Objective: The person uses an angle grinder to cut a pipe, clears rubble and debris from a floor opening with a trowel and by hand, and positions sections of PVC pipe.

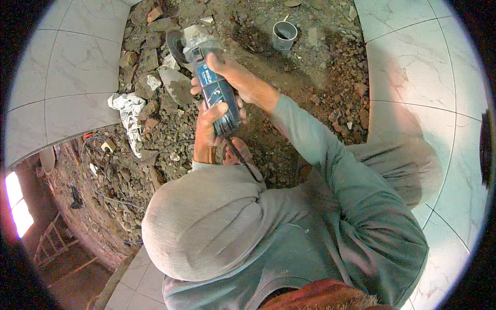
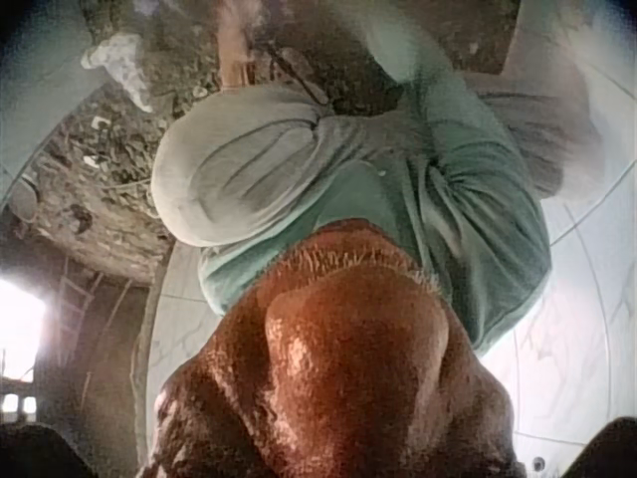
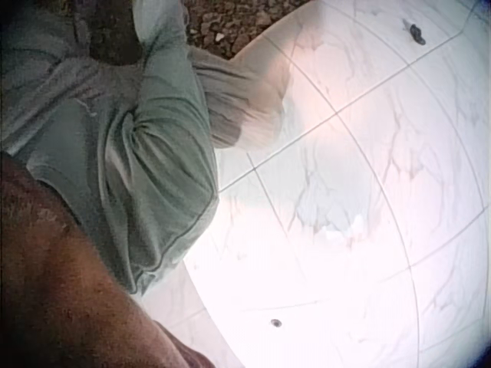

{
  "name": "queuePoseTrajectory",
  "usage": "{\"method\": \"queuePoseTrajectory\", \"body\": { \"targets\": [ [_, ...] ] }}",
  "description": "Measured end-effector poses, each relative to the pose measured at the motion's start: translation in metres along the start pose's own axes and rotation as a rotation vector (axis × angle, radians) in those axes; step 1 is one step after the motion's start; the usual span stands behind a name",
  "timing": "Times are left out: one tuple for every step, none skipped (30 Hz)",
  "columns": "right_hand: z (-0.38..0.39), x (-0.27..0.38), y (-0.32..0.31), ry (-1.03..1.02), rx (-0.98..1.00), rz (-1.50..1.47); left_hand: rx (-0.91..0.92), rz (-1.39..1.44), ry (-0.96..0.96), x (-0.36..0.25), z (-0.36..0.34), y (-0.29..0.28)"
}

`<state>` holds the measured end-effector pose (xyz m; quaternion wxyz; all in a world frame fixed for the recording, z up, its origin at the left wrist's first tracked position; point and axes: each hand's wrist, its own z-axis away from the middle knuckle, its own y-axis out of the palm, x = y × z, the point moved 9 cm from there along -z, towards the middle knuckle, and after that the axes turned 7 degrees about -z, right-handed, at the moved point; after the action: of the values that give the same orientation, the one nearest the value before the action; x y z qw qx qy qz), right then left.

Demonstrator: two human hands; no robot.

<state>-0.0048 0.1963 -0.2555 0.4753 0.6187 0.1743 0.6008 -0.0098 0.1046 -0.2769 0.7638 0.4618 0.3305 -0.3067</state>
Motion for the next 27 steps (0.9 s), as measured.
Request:
{"method": "queuePoseTrajectory", "body": {
  "targets": [
    [0.003, 0.002, -0.005, -0.002, -0.003, 0.001, 0.108, 0.169, -0.022, 0.005, -0.004, 0.006],
    [0.006, 0.001, -0.008, -0.007, 0.024, 0.144, 0.238, 0.230, -0.059, 0.007, -0.010, 0.008],
    [0.007, -0.001, -0.009, -0.012, 0.052, 0.287, 0.236, 0.231, -0.062, 0.009, -0.015, -0.001],
    [0.007, 0.000, -0.025, 0.002, -0.067, 0.329, 0.239, 0.085, -0.068, 0.010, -0.020, -0.003],
    [0.004, -0.004, -0.031, 0.002, -0.069, 0.327, 0.242, -0.062, -0.074, 0.011, -0.026, -0.005],
    [0.002, 0.004, -0.045, -0.132, -0.191, 0.374, 0.202, -0.200, -0.097, 0.014, -0.035, -0.009],
    [0.002, 0.019, -0.058, -0.268, -0.315, 0.421, 0.094, -0.423, -0.021, 0.008, -0.044, -0.013],
    [-0.001, 0.028, -0.073, -0.211, -0.409, 0.667, 0.106, -0.565, -0.022, 0.011, -0.051, -0.008],
    [-0.004, 0.029, -0.080, -0.212, -0.414, 0.666, 0.118, -0.707, -0.023, 0.014, -0.055, -0.002],
    [-0.003, 0.033, -0.091, -0.235, -0.507, 0.781, 0.121, -0.711, -0.030, 0.020, -0.059, 0.002],
    [-0.001, 0.037, -0.102, -0.258, -0.602, 0.897, 0.012, -0.880, -0.028, 0.023, -0.063, -0.003],
    [-0.005, 0.034, -0.122, -0.172, -0.688, 1.008, -0.101, -1.047, -0.024, 0.023, -0.065, -0.011],
    [-0.007, 0.037, -0.120, -0.168, -0.682, 1.005, -0.107, -1.048, -0.028, 0.030, -0.065, -0.016],
    [-0.008, 0.039, -0.122, -0.113, -0.702, 1.010, -0.156, -1.091, 0.035, 0.031, -0.065, -0.023],
    [-0.009, 0.039, -0.123, -0.057, -0.718, 1.014, -0.207, -1.134, 0.099, 0.031, -0.063, -0.030],
    [-0.009, 0.039, -0.159, -0.116, -0.734, 1.031, -0.217, -1.238, 0.172, 0.033, -0.064, -0.024],
    [-0.009, 0.038, -0.173, -0.117, -0.746, 1.026, -0.204, -1.241, 0.170, 0.036, -0.058, -0.029],
    [-0.009, 0.041, -0.182, -0.116, -0.792, 1.098, -0.263, -1.318, 0.230, 0.027, -0.045, -0.036],
    [-0.008, 0.044, -0.189, -0.113, -0.839, 1.170, -0.322, -1.394, 0.292, 0.021, -0.031, -0.043],
    [-0.007, 0.045, -0.191, -0.107, -0.845, 1.165, -0.350, -1.405, 0.331, 0.020, -0.015, -0.052],
    [-0.008, 0.046, -0.187, -0.081, -0.817, 1.075, -0.384, -1.421, 0.369, 0.020, 0.005, -0.060],
    [-0.010, 0.044, -0.184, -0.060, -0.785, 0.988, -0.386, -1.427, 0.366, 0.031, 0.021, -0.066],
    [-0.014, 0.040, -0.192, -0.059, -0.790, 0.979, -0.402, -1.445, 0.444, 0.040, 0.039, -0.068],
    [-0.019, 0.038, -0.205, -0.138, -0.825, 0.960, -0.412, -1.461, 0.526, 0.042, 0.053, -0.065],
    [-0.020, 0.040, -0.214, -0.215, -0.859, 0.938, -0.399, -1.467, 0.524, 0.046, 0.060, -0.058],
    [-0.028, 0.040, -0.208, -0.213, -0.845, 0.934, -0.391, -1.467, 0.530, 0.051, 0.071, -0.048],
    [-0.035, 0.035, -0.208, -0.144, -0.863, 0.891, -0.385, -1.466, 0.535, 0.054, 0.079, -0.041]
  ]
}}
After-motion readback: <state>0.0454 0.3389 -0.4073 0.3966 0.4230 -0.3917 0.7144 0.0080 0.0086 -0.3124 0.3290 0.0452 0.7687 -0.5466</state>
